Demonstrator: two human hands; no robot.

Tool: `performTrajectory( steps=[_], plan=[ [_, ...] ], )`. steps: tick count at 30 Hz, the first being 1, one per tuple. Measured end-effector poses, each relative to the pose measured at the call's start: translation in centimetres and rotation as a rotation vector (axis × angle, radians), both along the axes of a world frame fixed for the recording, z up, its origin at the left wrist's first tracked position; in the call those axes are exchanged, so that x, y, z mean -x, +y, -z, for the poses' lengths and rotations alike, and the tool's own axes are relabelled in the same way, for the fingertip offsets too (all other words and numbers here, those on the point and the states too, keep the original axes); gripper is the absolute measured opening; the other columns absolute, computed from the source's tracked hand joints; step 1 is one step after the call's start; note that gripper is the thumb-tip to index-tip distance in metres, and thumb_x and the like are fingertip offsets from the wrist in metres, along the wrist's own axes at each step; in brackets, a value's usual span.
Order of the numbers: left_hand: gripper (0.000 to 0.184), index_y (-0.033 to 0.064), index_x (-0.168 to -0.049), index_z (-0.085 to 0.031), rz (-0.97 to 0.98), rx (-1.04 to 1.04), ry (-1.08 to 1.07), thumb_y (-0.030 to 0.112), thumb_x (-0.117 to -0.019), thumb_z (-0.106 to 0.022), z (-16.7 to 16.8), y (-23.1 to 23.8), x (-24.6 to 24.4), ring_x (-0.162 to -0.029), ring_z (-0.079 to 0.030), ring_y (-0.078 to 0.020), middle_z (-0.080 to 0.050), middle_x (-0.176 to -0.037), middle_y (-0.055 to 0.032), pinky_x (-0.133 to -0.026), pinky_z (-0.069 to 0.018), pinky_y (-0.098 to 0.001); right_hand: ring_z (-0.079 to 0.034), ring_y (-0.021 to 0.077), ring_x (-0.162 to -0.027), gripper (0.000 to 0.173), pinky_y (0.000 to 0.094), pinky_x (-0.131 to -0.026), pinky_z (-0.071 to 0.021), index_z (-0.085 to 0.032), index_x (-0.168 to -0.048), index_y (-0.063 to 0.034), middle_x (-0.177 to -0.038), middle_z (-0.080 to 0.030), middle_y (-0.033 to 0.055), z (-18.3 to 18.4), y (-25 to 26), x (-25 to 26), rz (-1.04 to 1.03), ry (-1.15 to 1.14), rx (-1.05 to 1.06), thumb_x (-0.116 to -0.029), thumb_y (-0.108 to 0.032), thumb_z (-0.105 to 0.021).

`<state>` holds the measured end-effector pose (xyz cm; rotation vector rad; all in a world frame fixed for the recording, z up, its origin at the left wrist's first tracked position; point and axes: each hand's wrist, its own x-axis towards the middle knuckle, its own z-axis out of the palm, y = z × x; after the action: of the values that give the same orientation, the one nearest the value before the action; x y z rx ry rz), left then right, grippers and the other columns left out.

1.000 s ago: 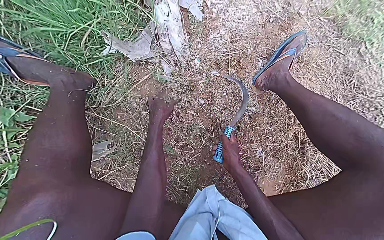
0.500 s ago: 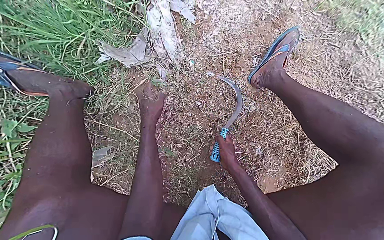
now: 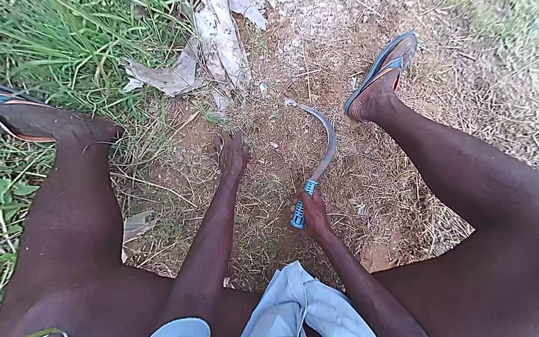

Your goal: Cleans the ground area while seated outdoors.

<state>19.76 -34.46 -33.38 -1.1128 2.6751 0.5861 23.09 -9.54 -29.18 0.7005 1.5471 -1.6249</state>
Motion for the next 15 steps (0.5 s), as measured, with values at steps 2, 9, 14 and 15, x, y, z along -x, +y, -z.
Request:
performTrajectory(
  steps=[2,9,14,15],
  plan=[
    [0.036,0.0043,-0.138,-0.061,0.045,-0.041,-0.006,0.011,-0.1055,-0.049,-0.2,-0.1,-0.3,-0.128,-0.056,-0.0467,-0.052,-0.143,-0.0289,-0.103,-0.0477,-0.0622,-0.064,0.0210,-0.055,0.028,0.0351,-0.051,-0.0583,-0.042,-0.134,-0.0002,-0.075,-0.060,0.0116,0.1,-0.1,-0.1,-0.001,-0.003,0.000,-0.1116,-0.016,-0.041],
    [0.029,-0.0117,-0.123,-0.062,0.060,-0.050,0.130,0.001,-0.1029,-0.045,-4.9,0.6,1.7,-0.123,-0.059,-0.0475,-0.059,-0.131,-0.0309,-0.104,-0.0460,-0.0626,-0.063,0.0202,-0.054,0.029,0.0348,-0.050,-0.0582,-0.041,-0.136,0.0000,-0.075,-0.060,0.0110,0.3,0.1,0.0,-0.003,0.003,0.016,-0.1117,-0.016,-0.040],
    [0.037,-0.0097,-0.133,-0.055,-0.127,-0.121,0.236,0.016,-0.1074,-0.047,-5.5,-1.8,2.5,-0.126,-0.058,-0.0456,-0.060,-0.131,-0.0326,-0.108,-0.0432,-0.0612,-0.063,0.0195,-0.054,0.027,0.0339,-0.050,-0.0580,-0.043,-0.132,0.0012,-0.075,-0.060,0.0110,0.4,0.2,0.1,-0.004,-0.001,0.014,-0.1115,-0.015,-0.040],
    [0.038,-0.0105,-0.131,-0.056,-0.158,-0.133,0.271,0.019,-0.1076,-0.048,-5.4,-2.6,2.2,-0.123,-0.060,-0.0464,-0.061,-0.128,-0.0338,-0.107,-0.0436,-0.0624,-0.063,0.0192,-0.054,0.027,0.0334,-0.050,-0.0579,-0.042,-0.133,0.0012,-0.075,-0.060,0.0108,0.5,0.1,0.2,-0.006,-0.001,0.014,-0.1115,-0.015,-0.040]
  ],
)
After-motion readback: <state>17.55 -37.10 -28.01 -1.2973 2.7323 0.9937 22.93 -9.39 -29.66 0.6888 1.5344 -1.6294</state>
